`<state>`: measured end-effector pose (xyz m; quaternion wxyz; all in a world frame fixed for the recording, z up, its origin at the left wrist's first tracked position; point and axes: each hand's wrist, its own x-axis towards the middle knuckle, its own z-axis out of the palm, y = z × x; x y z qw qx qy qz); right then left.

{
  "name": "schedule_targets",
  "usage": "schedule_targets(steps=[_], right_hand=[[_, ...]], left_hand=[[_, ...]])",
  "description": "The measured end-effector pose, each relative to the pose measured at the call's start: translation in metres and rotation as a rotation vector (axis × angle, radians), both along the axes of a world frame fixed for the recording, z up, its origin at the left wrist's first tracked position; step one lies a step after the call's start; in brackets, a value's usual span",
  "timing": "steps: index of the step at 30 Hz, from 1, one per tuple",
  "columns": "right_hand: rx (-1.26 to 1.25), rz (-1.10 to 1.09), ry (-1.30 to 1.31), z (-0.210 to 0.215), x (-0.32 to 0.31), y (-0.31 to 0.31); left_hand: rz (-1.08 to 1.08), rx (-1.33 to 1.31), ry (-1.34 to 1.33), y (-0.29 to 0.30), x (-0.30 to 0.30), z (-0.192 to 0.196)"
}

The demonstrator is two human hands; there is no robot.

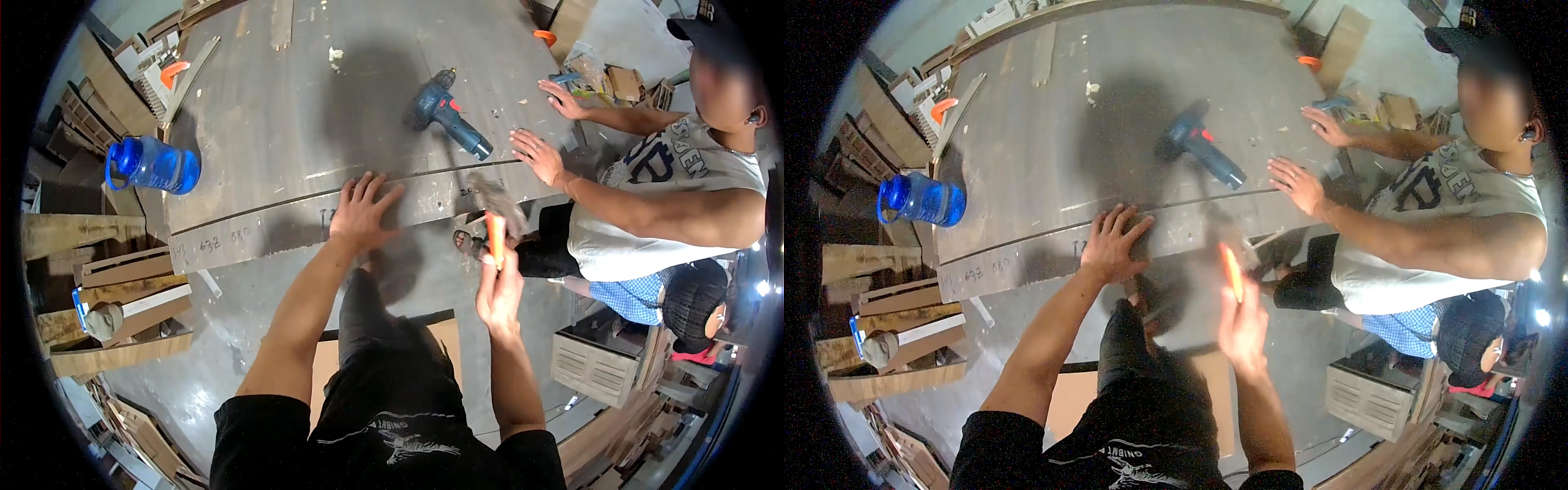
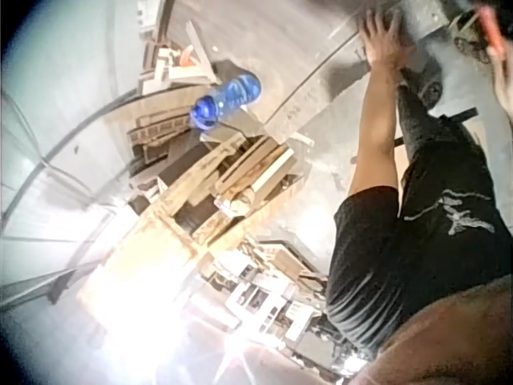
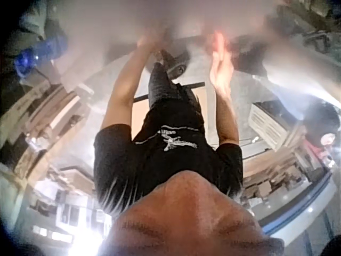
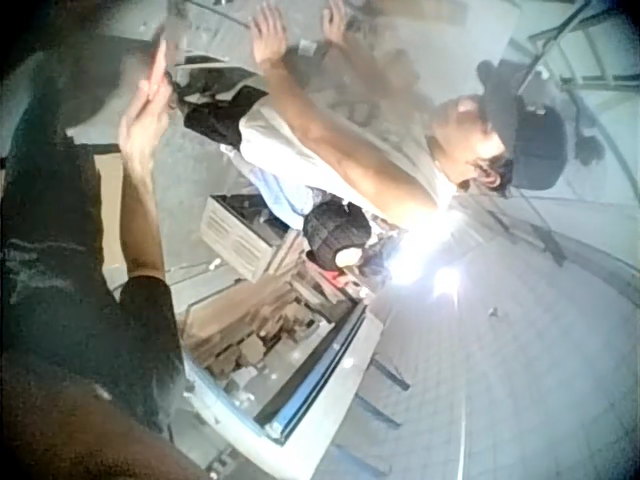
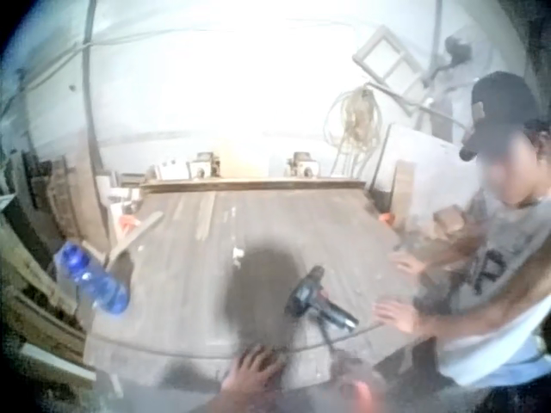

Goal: The person drills holes into wood panels and uses a hammer to drive in fasteners while working at a large industrial table. They handle a power drill and a hammer to connect the wood pieces.

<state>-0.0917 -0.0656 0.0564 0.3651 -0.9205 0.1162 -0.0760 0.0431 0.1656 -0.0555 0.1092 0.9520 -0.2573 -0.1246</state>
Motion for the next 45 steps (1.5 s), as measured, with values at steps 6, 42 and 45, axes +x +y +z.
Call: schedule_targets(steps=[6, 42, 45], right_hand=[[-0.119, 0.067, -0.026, -0.079, -0.03, -0.024], [0.022, -0.128, 0.272, -0.018, 0.001, -0.003], [0.083, -0.093, -0.009, 0.023, 0.001, 0.0]], left_hand=[[-0.028, -0.011, -0.016, -0.009, 0.003, 0.01], [-0.028, 0.012, 0.014, -0.003, -0.01, 0.0], [-0.018, -0.003, -0.01, -0.002, -0.001, 0.006]])
